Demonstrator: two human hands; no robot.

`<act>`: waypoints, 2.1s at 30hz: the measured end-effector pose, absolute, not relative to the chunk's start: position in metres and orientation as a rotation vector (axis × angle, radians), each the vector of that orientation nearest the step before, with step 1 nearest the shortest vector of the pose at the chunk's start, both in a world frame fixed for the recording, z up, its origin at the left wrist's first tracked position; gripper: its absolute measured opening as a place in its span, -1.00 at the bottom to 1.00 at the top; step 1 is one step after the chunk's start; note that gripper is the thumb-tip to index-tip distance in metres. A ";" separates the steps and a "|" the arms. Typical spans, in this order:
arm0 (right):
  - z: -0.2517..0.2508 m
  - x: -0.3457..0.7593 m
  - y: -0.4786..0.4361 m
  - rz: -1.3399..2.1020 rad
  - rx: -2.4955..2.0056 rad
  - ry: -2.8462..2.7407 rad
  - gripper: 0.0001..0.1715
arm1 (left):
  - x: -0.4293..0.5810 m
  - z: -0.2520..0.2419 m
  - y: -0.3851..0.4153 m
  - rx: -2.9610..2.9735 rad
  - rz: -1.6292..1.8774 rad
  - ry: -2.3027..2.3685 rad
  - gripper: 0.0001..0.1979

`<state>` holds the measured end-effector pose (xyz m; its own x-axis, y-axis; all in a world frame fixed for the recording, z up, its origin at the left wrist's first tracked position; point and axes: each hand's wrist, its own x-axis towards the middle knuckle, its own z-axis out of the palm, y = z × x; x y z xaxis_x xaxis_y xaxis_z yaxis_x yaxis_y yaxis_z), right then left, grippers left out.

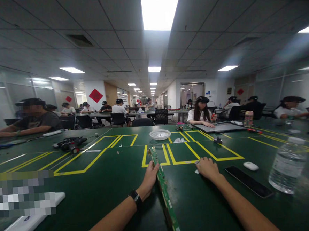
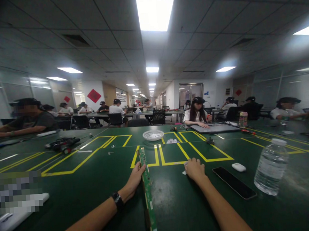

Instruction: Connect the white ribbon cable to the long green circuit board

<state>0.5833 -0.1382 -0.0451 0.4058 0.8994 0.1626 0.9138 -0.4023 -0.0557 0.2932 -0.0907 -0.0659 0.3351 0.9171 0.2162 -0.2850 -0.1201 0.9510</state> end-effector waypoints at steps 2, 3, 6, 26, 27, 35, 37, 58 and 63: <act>-0.045 0.583 -0.136 -0.138 -2.456 -1.671 -0.59 | 0.293 -0.064 -0.091 1.281 1.167 0.615 -0.57; -0.045 0.583 -0.134 -0.109 -2.423 -1.672 -0.62 | 0.293 -0.064 -0.092 1.281 1.161 0.610 -0.57; -0.041 0.583 -0.132 0.043 -2.284 -1.627 -0.70 | 0.292 -0.062 -0.094 1.281 1.114 0.622 -0.53; -0.038 0.474 -0.144 1.160 -1.245 -1.434 -0.52 | 0.293 -0.054 -0.106 1.288 0.903 0.503 -0.49; -0.038 0.474 -0.144 1.154 -1.251 -1.433 -0.53 | 0.293 -0.054 -0.106 1.286 0.897 0.494 -0.49; -0.032 0.472 -0.149 1.132 -1.286 -1.438 -0.58 | 0.292 -0.056 -0.104 1.276 0.899 0.475 -0.51; -0.032 0.472 -0.149 1.139 -1.282 -1.447 -0.59 | 0.293 -0.057 -0.103 1.276 0.908 0.474 -0.51; -0.044 0.474 -0.144 1.128 -1.207 -1.471 -0.59 | 0.291 -0.053 -0.106 1.282 0.866 0.500 -0.43; -0.044 0.471 -0.147 1.103 -1.196 -1.502 -0.60 | 0.292 -0.055 -0.105 1.311 0.849 0.500 -0.46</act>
<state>0.4710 -0.1465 -0.0435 -0.1331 0.9848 0.1118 0.1874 0.1358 -0.9729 0.2920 -0.1054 -0.0549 0.6140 0.7771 0.1384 -0.2559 0.0301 0.9662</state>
